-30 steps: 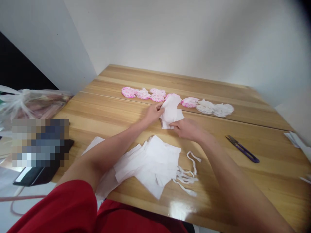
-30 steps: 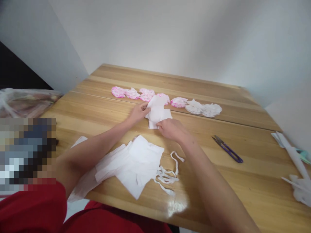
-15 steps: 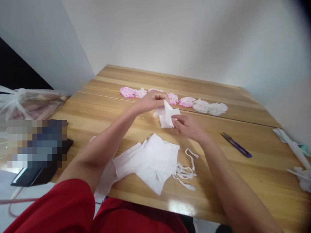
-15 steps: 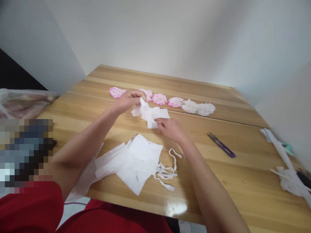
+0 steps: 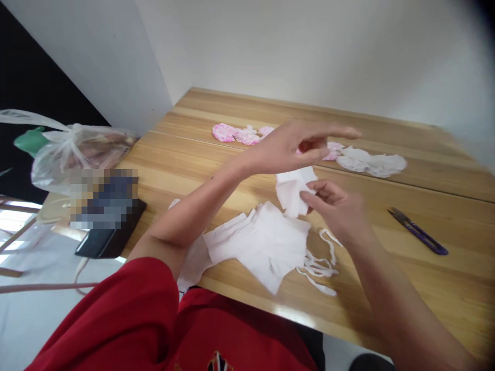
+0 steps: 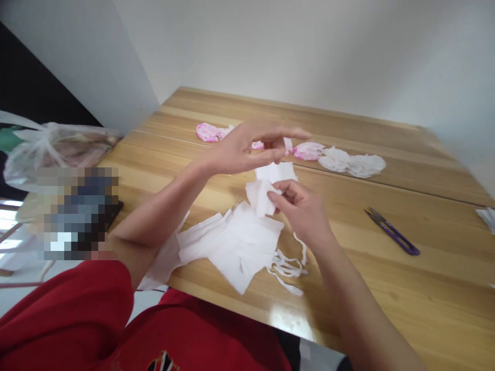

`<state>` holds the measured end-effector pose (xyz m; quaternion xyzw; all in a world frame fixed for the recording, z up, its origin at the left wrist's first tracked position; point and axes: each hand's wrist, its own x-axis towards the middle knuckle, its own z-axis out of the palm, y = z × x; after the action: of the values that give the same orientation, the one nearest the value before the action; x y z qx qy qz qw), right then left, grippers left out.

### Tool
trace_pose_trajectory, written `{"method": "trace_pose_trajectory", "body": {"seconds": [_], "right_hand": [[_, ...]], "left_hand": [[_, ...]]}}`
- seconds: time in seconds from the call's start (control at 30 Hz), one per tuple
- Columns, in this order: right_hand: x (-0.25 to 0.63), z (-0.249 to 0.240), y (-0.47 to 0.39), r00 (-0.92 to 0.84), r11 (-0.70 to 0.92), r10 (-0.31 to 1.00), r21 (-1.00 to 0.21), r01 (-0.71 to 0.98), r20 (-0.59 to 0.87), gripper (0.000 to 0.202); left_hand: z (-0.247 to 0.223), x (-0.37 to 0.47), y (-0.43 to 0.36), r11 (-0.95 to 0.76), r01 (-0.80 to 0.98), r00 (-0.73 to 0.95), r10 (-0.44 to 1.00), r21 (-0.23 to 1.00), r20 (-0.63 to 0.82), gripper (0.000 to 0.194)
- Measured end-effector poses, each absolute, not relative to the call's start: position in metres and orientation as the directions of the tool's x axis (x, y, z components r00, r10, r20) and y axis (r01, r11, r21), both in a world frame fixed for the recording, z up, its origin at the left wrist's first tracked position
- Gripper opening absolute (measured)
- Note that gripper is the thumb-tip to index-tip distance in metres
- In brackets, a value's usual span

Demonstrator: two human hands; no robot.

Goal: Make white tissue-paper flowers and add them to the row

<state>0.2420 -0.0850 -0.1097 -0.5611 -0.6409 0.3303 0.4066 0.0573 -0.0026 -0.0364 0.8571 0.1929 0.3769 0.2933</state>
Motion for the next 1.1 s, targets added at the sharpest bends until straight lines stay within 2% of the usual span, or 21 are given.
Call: {"method": "trace_pose_trajectory", "body": {"seconds": [0.03, 0.1, 0.17, 0.23, 0.3, 0.43, 0.53, 0.6, 0.77, 0.87, 0.97, 1.1], "right_hand": [[0.241, -0.113, -0.095, -0.114, 0.182, 0.983, -0.810, 0.557, 0.142, 0.015], [0.237, -0.122, -0.115, -0.343, 0.353, 0.928, -0.644, 0.679, 0.146, 0.018], [0.229, -0.134, -0.132, -0.539, 0.543, 0.826, -0.488, 0.683, 0.166, 0.026], [0.219, -0.145, -0.145, -0.590, 0.634, 0.772, -0.363, 0.683, 0.236, 0.028], [0.207, -0.153, -0.153, -0.601, 0.652, 0.758, -0.311, 0.692, 0.253, 0.031], [0.196, -0.147, -0.156, -0.587, 0.652, 0.758, -0.290, 0.701, 0.285, 0.033], [0.214, -0.129, -0.158, -0.521, 0.602, 0.797, -0.339, 0.723, 0.304, 0.033], [0.238, -0.116, -0.160, -0.440, 0.541, 0.839, -0.397, 0.741, 0.321, 0.032], [0.294, -0.100, -0.160, -0.178, 0.305, 0.934, -0.429, 0.850, 0.309, 0.027], [0.308, -0.104, -0.162, -0.137, 0.257, 0.946, -0.421, 0.870, 0.293, 0.026], [0.310, -0.112, -0.166, -0.126, 0.194, 0.973, -0.390, 0.900, 0.193, 0.024], [0.306, -0.126, -0.171, 0.024, -0.030, 0.999, -0.258, 0.966, -0.028, 0.022]], "left_hand": [[-0.030, 0.055, -0.009, -0.759, 0.091, 0.656, 0.533, 0.644, 0.535, 0.035], [-0.017, 0.053, -0.020, -0.761, 0.046, 0.690, 0.492, 0.647, 0.530, 0.037], [-0.009, 0.054, -0.027, -0.759, -0.024, 0.714, 0.442, 0.651, 0.543, 0.040], [-0.005, 0.061, -0.031, -0.748, -0.087, 0.739, 0.394, 0.658, 0.547, 0.039], [-0.006, 0.071, -0.034, -0.733, -0.143, 0.757, 0.351, 0.665, 0.550, 0.035], [-0.015, 0.091, -0.040, -0.726, -0.216, 0.801, 0.250, 0.653, 0.544, 0.030], [-0.028, 0.101, -0.039, -0.730, -0.189, 0.852, 0.211, 0.657, 0.479, 0.031], [-0.042, 0.106, -0.032, -0.723, -0.150, 0.863, 0.236, 0.674, 0.446, 0.032], [-0.093, 0.119, 0.000, -0.638, -0.062, 0.757, 0.472, 0.768, 0.453, 0.032], [-0.120, 0.125, 0.009, -0.582, 0.019, 0.732, 0.562, 0.813, 0.385, 0.033], [-0.135, 0.130, 0.003, -0.682, 0.110, 0.763, 0.524, 0.723, 0.378, 0.034], [-0.146, 0.136, -0.013, -0.880, 0.098, 0.882, 0.293, 0.465, 0.368, 0.033]]}}
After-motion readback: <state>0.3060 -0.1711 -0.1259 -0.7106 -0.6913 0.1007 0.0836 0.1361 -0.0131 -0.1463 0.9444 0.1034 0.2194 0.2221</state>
